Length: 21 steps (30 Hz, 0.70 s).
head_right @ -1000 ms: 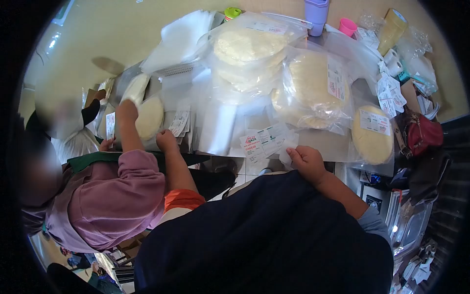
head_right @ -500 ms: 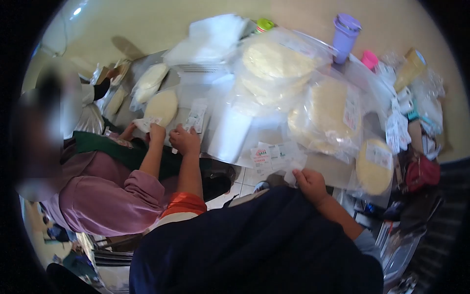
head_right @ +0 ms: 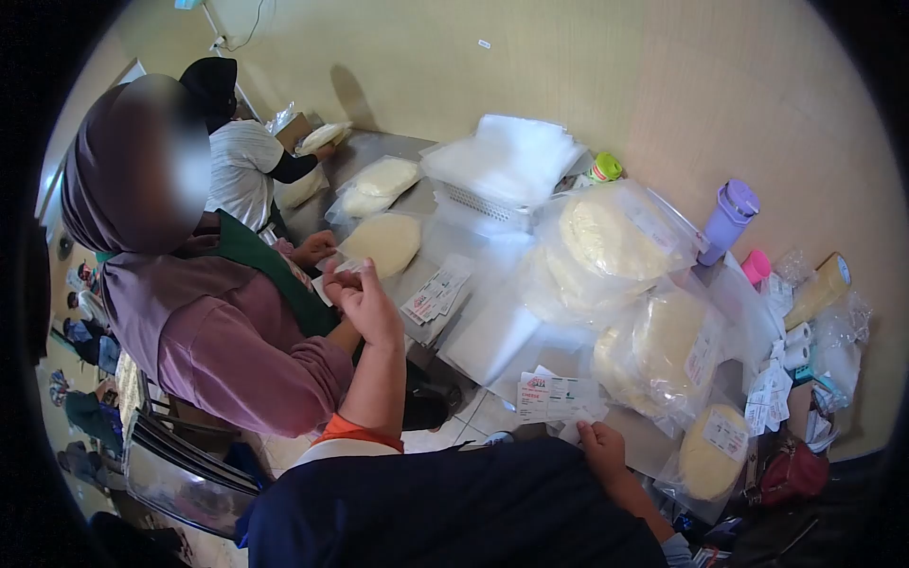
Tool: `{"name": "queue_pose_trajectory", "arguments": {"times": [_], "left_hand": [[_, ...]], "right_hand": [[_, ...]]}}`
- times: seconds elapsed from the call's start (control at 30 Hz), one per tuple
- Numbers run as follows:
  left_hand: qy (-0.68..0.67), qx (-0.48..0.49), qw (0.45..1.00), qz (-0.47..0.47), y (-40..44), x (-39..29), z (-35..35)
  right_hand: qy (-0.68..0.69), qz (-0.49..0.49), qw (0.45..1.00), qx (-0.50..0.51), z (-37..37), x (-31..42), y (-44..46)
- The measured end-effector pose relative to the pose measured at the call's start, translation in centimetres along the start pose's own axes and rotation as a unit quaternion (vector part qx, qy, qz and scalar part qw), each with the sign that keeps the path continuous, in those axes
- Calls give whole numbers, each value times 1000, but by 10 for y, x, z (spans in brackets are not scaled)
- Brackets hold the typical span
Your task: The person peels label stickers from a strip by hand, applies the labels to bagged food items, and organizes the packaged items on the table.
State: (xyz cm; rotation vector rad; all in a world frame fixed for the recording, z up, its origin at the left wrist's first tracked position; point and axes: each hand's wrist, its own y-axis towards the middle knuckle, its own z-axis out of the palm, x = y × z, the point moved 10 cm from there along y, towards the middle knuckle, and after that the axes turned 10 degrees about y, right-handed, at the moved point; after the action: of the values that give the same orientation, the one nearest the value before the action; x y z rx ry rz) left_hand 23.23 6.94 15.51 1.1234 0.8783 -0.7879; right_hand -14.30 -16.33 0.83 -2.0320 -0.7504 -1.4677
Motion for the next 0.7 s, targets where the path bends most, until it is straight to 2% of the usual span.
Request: {"name": "queue_pose_trajectory", "arguments": {"times": [0.07,0.1,0.17,0.2,0.23,0.27,0.37,0.43,0.5,0.6,0.7], "left_hand": [[-37,99,994,-28,-26,7,24],[17,204,978,-45,-52,16,44],[11,391,914,-107,-125,27,78],[53,504,856,-103,-163,17,89],[40,573,813,-99,-197,13,95],[78,642,763,13,-222,-7,100],[20,702,711,47,-272,-29,105],[26,711,702,36,-292,-24,109],[15,719,692,54,-307,-23,106],[9,762,639,-104,-327,-11,101],[-39,740,647,-177,-340,6,99]], "right_hand": [[-22,-13,999,-20,-5,3,1],[-33,-2,999,-28,-8,0,2],[-55,27,997,-43,-16,-5,6],[-15,55,997,-47,-18,-7,7],[24,83,995,-51,-20,-9,11],[131,116,983,-62,-20,-17,13],[386,195,895,-107,-17,-38,6],[455,195,862,-108,-15,-28,4],[456,197,858,-128,-19,-30,1],[469,199,851,-130,-18,-26,-5],[499,206,832,-129,-15,-26,-9]]}}
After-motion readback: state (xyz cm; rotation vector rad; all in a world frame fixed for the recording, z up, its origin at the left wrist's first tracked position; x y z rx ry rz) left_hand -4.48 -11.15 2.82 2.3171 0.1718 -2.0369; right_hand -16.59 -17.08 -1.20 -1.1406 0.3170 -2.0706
